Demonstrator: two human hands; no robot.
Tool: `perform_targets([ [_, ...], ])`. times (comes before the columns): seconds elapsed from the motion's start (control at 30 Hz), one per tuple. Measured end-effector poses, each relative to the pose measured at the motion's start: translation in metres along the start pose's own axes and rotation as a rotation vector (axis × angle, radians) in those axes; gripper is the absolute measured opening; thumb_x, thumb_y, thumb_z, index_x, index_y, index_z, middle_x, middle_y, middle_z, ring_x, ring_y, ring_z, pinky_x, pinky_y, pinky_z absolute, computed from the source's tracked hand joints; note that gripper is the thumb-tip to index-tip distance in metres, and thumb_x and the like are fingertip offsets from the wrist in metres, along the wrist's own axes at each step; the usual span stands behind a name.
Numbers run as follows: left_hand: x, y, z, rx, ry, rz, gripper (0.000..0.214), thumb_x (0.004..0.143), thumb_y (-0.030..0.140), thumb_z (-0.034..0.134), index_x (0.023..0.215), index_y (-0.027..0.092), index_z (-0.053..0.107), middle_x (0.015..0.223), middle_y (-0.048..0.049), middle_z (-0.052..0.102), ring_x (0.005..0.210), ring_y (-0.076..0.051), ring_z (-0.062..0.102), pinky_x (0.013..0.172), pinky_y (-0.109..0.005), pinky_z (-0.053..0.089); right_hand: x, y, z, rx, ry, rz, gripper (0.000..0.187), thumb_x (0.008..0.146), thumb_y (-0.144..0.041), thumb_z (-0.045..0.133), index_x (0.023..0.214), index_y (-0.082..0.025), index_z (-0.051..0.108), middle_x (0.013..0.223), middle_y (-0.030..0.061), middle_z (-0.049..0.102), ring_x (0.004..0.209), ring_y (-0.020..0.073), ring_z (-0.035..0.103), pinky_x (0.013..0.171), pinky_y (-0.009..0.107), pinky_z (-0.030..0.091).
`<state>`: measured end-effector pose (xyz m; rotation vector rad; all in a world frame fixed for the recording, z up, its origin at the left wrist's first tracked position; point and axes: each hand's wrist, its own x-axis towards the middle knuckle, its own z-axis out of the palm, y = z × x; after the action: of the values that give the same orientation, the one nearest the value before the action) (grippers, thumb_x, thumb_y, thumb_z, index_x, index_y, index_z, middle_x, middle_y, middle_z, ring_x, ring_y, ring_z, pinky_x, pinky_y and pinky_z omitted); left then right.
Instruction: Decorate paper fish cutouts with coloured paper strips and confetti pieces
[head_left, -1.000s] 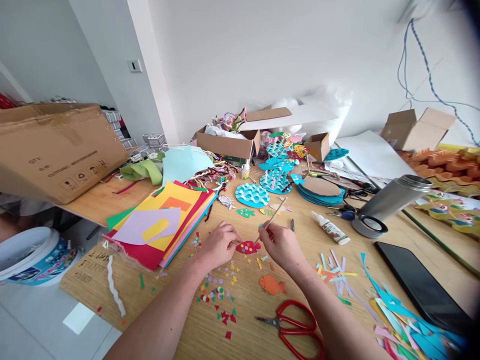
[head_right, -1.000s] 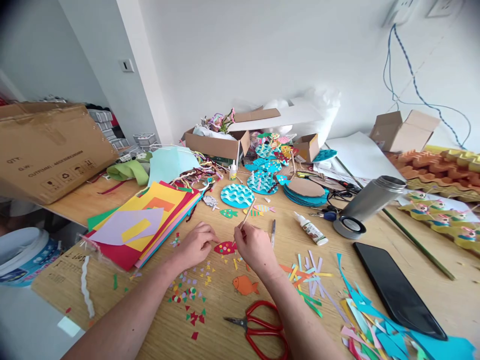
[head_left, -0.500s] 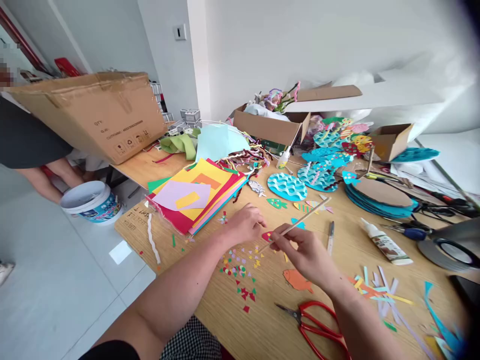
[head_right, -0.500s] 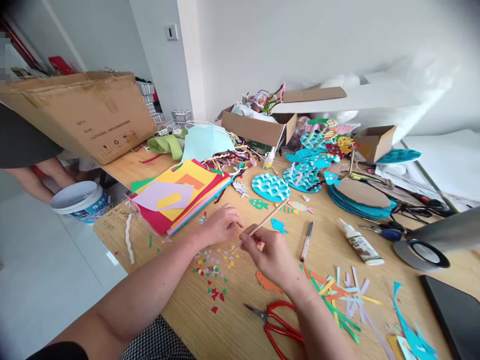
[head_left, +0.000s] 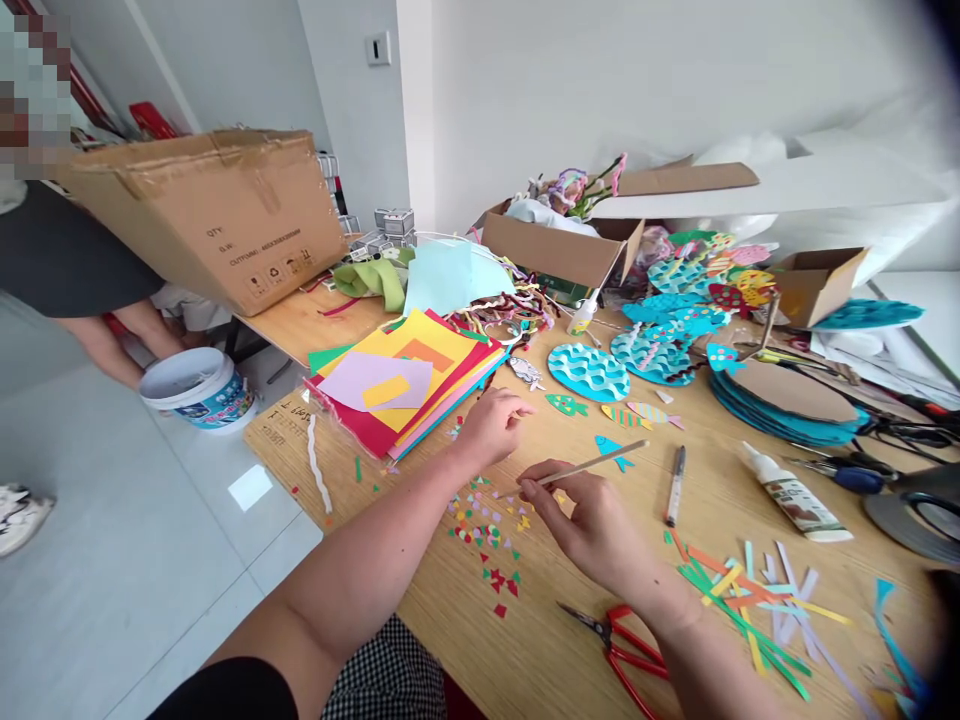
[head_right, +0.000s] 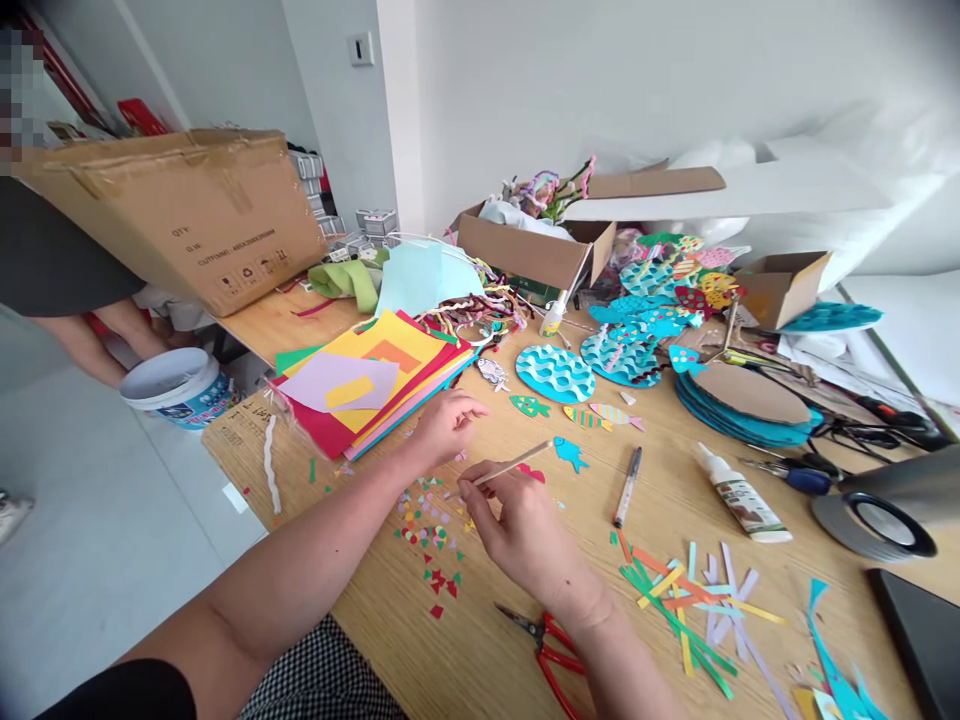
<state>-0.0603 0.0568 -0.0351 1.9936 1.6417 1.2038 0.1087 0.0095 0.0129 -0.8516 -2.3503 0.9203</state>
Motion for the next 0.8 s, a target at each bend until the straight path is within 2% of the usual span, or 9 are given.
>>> perform_targets([
  [0.2,0.001,0.004,-0.005,-0.106,0.091,-0.110,0.038,0.067,-0.001,0.046,0.092,0.016,0.068,0.085,-0.0030,0.067,0.072,-0.012,0.058,0.066,-0.021,0.049,0.000,-0.005,0.008,0.005,0.028,-0.047,0.019,0.091,-0.024,0.045,0.085,-0.019,0.063,0.088,0.0060,0.070,0.078,0.0177,0.065,0.070,0.029,0.050],
  [0.3,0.001,0.005,-0.008,-0.150,0.160,-0.122,0.037,0.069,0.000,0.046,0.093,0.016,0.068,0.084,-0.0029,0.066,0.070,-0.011,0.057,0.063,-0.020,0.048,0.000,-0.006,-0.002,0.022,0.109,-0.066,0.019,0.090,-0.025,0.048,0.082,-0.019,0.065,0.085,0.0058,0.070,0.078,0.0174,0.065,0.070,0.028,0.050],
  [0.37,0.001,0.005,-0.010,-0.187,0.218,-0.144,0.037,0.070,0.000,0.045,0.095,0.015,0.067,0.085,-0.0037,0.065,0.070,-0.011,0.057,0.060,-0.020,0.046,-0.002,-0.005,-0.018,0.033,0.289,-0.013,0.018,0.089,-0.028,0.052,0.079,-0.019,0.065,0.081,0.0049,0.069,0.073,0.0165,0.065,0.068,0.027,0.050],
  [0.47,0.002,0.004,-0.010,-0.255,0.272,-0.156,0.039,0.070,0.001,0.045,0.099,0.015,0.066,0.084,-0.0034,0.065,0.070,-0.011,0.057,0.060,-0.019,0.045,-0.006,-0.004,-0.045,0.064,0.695,0.154,0.019,0.087,-0.035,0.056,0.079,-0.020,0.064,0.069,0.0023,0.067,0.064,0.0150,0.063,0.060,0.025,0.048],
  [0.53,0.002,0.002,-0.009,-0.278,0.292,-0.163,0.039,0.071,0.001,0.044,0.099,0.015,0.066,0.084,-0.0035,0.065,0.067,-0.010,0.056,0.058,-0.019,0.044,-0.008,-0.003,-0.055,0.086,0.813,0.197,0.021,0.087,-0.038,0.056,0.080,-0.019,0.063,0.066,0.0015,0.065,0.062,0.0146,0.063,0.059,0.025,0.048],
  [0.63,0.001,0.001,-0.007,-0.290,0.298,-0.166,0.038,0.072,0.002,0.045,0.100,0.015,0.066,0.084,-0.0034,0.064,0.066,-0.010,0.055,0.057,-0.019,0.044,-0.007,-0.003,-0.054,0.072,0.763,0.198,0.025,0.086,-0.041,0.055,0.079,-0.018,0.063,0.065,0.0023,0.066,0.062,0.0153,0.064,0.058,0.025,0.049],
  [0.8,0.001,0.002,-0.008,-0.289,0.315,-0.178,0.037,0.073,0.003,0.044,0.100,0.016,0.066,0.084,-0.0026,0.064,0.065,-0.010,0.056,0.058,-0.019,0.046,-0.003,-0.008,-0.032,-0.032,0.492,0.118,0.029,0.089,-0.039,0.051,0.072,-0.019,0.062,0.074,0.0052,0.068,0.065,0.0160,0.064,0.052,0.023,0.047],
])
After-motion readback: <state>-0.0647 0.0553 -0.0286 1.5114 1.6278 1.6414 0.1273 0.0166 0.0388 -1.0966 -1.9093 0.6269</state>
